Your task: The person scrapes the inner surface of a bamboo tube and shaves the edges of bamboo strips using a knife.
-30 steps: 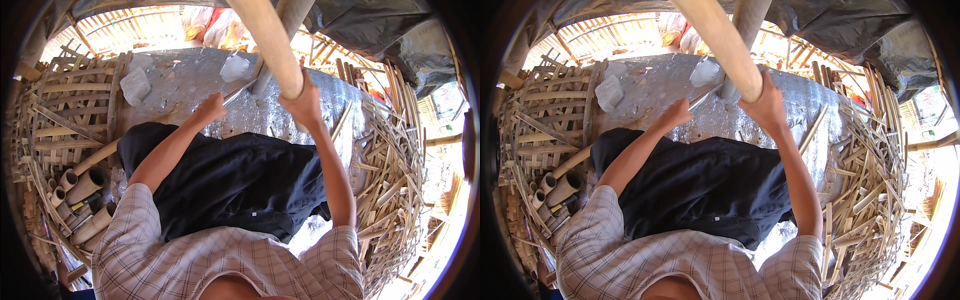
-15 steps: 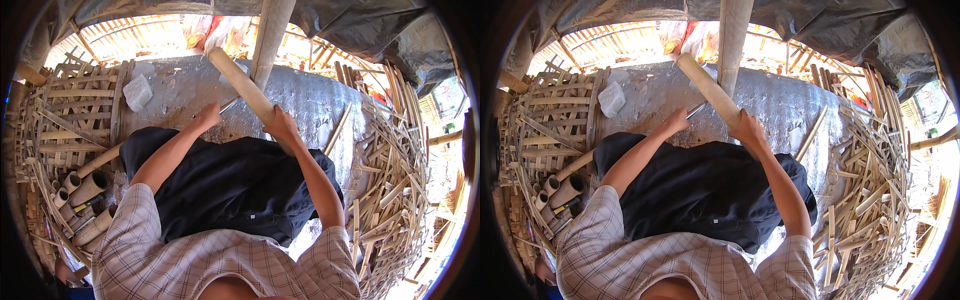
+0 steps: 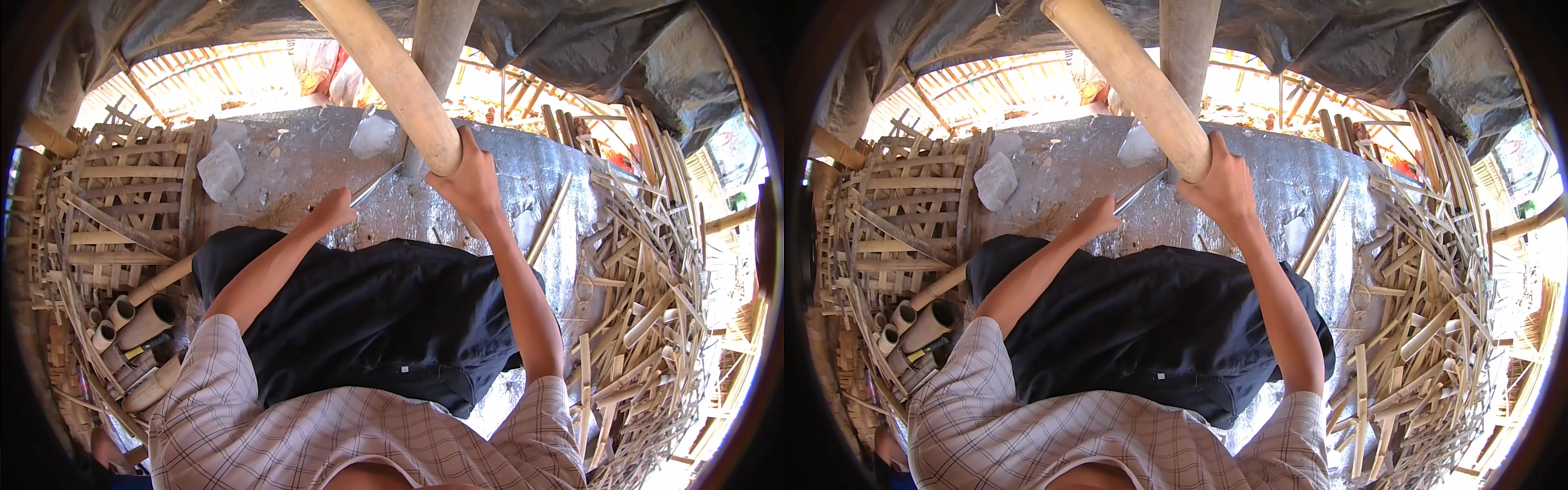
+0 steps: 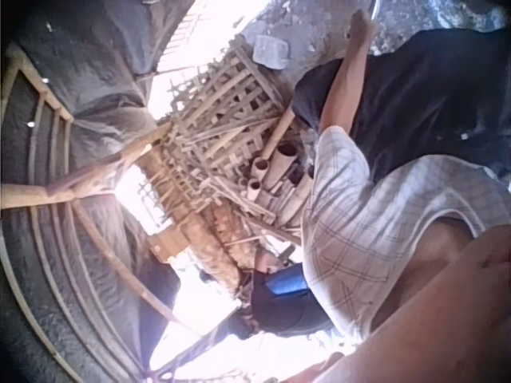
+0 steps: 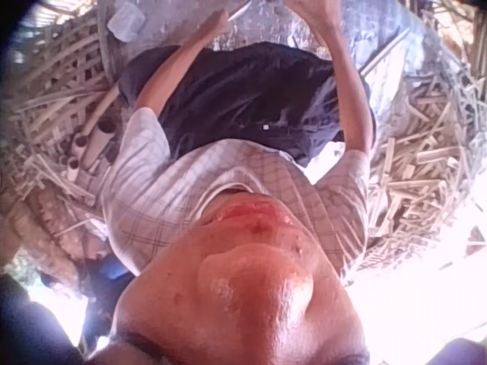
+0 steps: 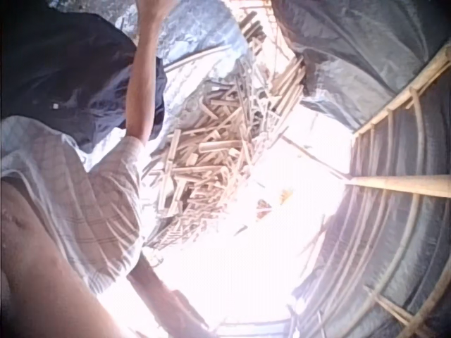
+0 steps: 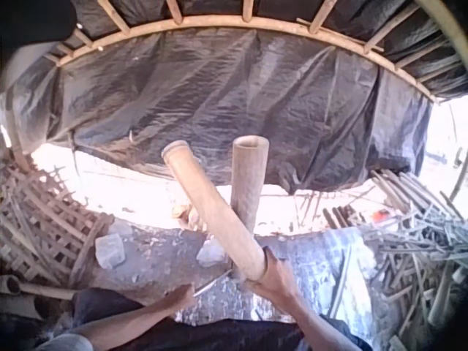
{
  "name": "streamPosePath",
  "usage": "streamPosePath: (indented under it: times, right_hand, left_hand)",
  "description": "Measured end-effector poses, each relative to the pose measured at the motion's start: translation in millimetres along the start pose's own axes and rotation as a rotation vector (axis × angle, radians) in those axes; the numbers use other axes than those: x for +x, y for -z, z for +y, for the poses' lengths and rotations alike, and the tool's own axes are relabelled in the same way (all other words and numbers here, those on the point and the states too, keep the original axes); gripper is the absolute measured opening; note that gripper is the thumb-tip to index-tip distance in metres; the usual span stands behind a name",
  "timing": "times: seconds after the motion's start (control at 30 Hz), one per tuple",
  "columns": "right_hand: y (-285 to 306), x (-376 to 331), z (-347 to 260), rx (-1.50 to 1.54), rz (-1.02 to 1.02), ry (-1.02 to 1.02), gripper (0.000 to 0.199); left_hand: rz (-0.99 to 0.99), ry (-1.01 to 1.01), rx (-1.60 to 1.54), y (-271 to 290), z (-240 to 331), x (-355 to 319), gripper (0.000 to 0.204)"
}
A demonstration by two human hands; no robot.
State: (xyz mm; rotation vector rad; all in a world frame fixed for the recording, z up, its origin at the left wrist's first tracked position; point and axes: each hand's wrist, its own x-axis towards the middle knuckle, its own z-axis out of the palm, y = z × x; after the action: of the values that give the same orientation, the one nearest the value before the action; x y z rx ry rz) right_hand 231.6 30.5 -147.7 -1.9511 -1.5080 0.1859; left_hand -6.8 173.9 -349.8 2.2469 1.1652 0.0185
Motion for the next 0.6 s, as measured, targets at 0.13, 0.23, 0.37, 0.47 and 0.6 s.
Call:
streamPosePath:
  times: [0.13,0.23,0.37,0.47,0.6]
  right_hand:
    - [-14,-12,11,-0.015,-0.016,-0.034,0.058]
    - [-33,-28,26,-0.031,-0.079,-0.077,0.058]
    - [-46,-46,44,-0.081,-0.138,-0.154,0.059]
    - [-45,-54,46,-0.057,-0.12,-0.173,0.06]
    - [-31,-42,39,-0.017,-0.06,-0.155,0.059]
  left_hand:
    - [0.034,-0.063,-0.009,-1,-5,-1,0.038]
    - [0.077,-0.103,-0.048,-10,-17,3,0.038]
    - [0.074,-0.126,-0.036,-5,-12,-2,0.033]
    - [0.078,-0.104,-0.056,-5,-8,-5,0.032]
    - [0.161,-0.194,-0.067,-14,-13,-2,0.03]
